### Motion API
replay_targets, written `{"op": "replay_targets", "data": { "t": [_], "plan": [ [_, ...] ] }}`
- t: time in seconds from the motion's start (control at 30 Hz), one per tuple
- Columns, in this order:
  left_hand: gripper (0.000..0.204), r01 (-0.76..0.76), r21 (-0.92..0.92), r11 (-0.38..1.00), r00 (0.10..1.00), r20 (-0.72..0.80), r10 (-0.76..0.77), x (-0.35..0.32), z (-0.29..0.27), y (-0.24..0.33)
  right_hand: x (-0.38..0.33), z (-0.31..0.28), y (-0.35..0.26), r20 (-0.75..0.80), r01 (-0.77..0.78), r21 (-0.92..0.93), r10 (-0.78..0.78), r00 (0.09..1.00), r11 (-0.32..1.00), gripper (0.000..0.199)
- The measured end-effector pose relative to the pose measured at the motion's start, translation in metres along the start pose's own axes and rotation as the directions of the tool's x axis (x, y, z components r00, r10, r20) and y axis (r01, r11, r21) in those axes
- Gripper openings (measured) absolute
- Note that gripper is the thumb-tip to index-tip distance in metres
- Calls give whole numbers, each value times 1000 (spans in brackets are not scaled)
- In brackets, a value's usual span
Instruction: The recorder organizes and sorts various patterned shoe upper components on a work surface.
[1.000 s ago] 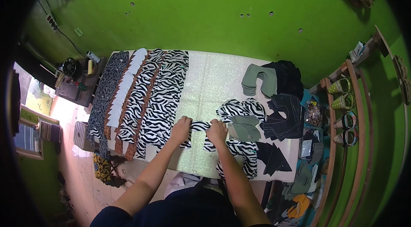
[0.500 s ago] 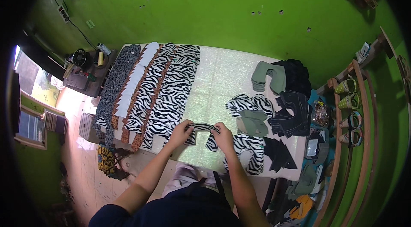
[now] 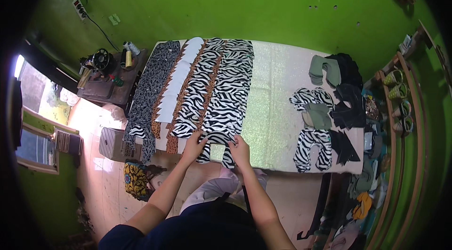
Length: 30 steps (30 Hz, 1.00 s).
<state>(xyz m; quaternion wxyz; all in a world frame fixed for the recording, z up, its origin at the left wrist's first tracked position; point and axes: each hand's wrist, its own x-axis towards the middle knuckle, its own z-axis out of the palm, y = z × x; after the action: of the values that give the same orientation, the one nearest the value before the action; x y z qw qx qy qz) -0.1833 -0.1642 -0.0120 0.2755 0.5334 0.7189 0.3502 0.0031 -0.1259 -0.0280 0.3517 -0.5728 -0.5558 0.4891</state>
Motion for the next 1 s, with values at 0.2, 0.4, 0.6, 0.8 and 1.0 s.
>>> {"op": "replay_targets", "data": {
  "t": [0.2,0.4,0.6,0.8,1.0],
  "plan": [
    [32,-94,82,992,994,68,88,9,0,-20,-2,14,-1,-89,82,-313,-115,989,946,31],
    [45,-282,380,881,938,-82,336,-4,-1,-11,-20,29,-5,-188,148,-575,-306,933,805,37],
    [53,-539,517,665,840,263,475,-31,13,-23,-44,45,3,199,412,-784,-439,876,465,49],
    [57,-506,602,618,861,303,409,-38,21,-35,-43,45,23,231,369,-804,-327,916,466,57],
    [47,-431,566,703,902,235,363,-38,31,-8,-43,34,14,176,396,-729,-406,897,558,43]
  ]
}}
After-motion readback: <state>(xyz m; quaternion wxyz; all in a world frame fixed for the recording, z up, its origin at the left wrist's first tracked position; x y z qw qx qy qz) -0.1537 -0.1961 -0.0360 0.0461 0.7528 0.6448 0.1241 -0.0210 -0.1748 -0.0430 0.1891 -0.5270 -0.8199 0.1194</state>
